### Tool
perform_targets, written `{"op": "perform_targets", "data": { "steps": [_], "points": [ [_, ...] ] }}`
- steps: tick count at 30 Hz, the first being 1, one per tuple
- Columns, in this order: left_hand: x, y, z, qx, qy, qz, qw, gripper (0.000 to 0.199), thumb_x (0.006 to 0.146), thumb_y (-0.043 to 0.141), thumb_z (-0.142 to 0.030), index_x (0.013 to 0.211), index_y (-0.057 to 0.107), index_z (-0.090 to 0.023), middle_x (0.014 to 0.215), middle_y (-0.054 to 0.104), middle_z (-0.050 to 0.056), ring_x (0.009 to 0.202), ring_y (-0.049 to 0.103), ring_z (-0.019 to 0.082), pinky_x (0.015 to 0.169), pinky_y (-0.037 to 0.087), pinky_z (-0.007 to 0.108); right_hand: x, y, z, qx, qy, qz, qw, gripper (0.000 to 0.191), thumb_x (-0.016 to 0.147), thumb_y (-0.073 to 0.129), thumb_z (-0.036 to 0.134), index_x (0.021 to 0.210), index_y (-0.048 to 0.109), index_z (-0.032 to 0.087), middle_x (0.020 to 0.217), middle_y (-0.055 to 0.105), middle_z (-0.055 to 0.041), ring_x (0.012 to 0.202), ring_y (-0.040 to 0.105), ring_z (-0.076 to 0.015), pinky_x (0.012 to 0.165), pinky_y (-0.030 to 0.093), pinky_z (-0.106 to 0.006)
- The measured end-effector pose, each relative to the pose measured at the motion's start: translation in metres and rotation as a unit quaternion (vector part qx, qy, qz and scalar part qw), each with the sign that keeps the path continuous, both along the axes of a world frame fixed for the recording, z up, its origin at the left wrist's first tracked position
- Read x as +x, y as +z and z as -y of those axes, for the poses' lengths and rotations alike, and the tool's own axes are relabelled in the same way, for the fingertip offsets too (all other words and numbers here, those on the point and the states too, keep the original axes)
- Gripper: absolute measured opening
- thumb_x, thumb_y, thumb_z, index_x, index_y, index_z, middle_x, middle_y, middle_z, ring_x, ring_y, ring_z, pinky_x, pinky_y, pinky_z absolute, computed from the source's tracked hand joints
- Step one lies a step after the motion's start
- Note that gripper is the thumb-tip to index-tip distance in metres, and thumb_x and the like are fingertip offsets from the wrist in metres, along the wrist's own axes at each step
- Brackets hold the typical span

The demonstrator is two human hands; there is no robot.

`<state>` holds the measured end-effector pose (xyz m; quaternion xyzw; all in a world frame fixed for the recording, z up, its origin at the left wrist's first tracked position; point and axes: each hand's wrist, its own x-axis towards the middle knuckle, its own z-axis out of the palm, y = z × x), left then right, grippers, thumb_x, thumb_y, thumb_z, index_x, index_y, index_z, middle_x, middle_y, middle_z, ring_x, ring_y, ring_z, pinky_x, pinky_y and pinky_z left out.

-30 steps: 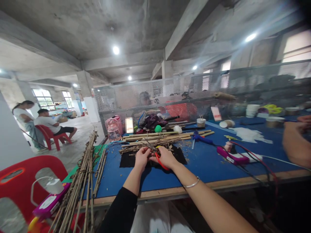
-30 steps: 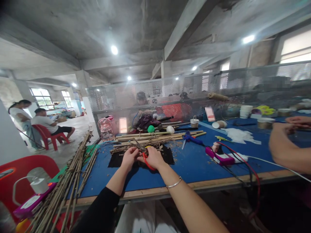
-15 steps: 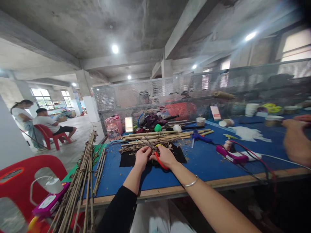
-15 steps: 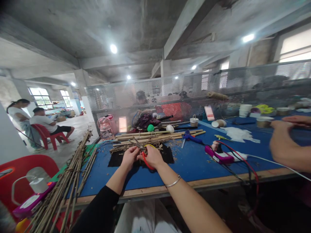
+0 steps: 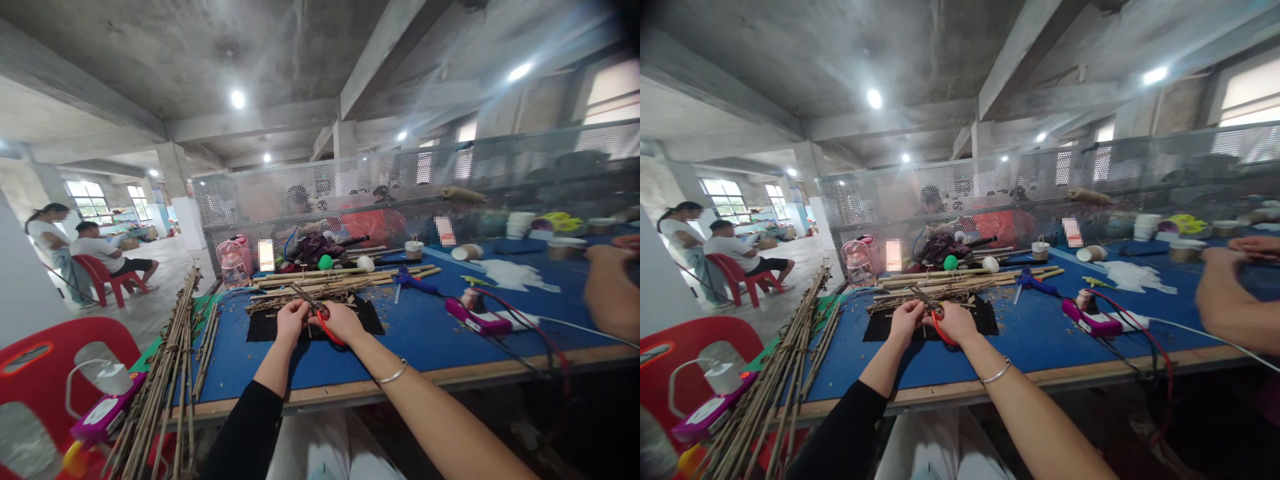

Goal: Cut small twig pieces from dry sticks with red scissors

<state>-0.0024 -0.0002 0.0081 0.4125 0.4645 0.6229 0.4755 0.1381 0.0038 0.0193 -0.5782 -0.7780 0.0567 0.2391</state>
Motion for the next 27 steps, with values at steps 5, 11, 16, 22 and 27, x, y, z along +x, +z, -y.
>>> {"op": "perform_targets", "data": {
  "steps": [5,11,16,22,27],
  "points": [
    [-0.0006,-0.0007,-0.0021,0.014,0.013,-0.01,1.0,0.041,0.055,0.074,-0.039,0.083,0.064,-0.012,0.058,0.059,0.001,0.047,0.051,0.007,0.04,0.034,0.016,0.0009,0.0021,0.0016,-0.002,-0.008,0.002,1.0,0.048,0.071,0.048,0.066,0.08,0.056,0.02,0.081,0.066,-0.007,0.079,0.063,-0.0222,0.06,0.037,-0.026],
    [0.0007,-0.0007,-0.002,0.012,0.037,-0.017,0.999,0.035,0.054,0.074,-0.037,0.074,0.058,-0.013,0.055,0.057,-0.001,0.047,0.05,0.008,0.04,0.035,0.017,0.0006,-0.0009,0.0003,0.017,0.004,0.013,1.0,0.049,0.069,0.052,0.065,0.088,0.054,0.019,0.089,0.064,-0.0065,0.083,0.061,-0.0223,0.064,0.039,-0.028],
    [0.0005,-0.0051,-0.0044,0.034,0.031,-0.029,0.999,0.033,0.053,0.074,-0.035,0.073,0.059,-0.013,0.056,0.058,-0.001,0.049,0.051,0.009,0.041,0.035,0.017,0.0004,-0.0038,-0.0021,0.055,0.025,0.016,0.998,0.05,0.069,0.054,0.061,0.091,0.053,0.017,0.095,0.061,-0.0098,0.09,0.057,-0.0228,0.073,0.038,-0.03],
    [0.0017,-0.0026,-0.0019,0.033,0.032,-0.026,0.999,0.034,0.052,0.075,-0.033,0.075,0.062,-0.012,0.063,0.062,0.002,0.049,0.051,0.008,0.041,0.035,0.017,0.001,-0.0022,-0.0012,0.06,0.025,0.001,0.998,0.044,0.072,0.054,0.058,0.09,0.053,0.017,0.09,0.061,-0.0088,0.087,0.057,-0.0215,0.071,0.037,-0.028],
    [0.0035,0.0024,0.0037,0.028,-0.028,-0.009,0.999,0.041,0.058,0.07,-0.044,0.084,0.065,-0.013,0.068,0.062,0.002,0.048,0.049,0.007,0.041,0.036,0.017,0.0004,-0.0005,0.0006,0.011,0.011,-0.054,0.998,0.04,0.076,0.05,0.056,0.091,0.052,0.019,0.086,0.062,-0.0056,0.078,0.058,-0.0179,0.063,0.035,-0.025]
  ]
}}
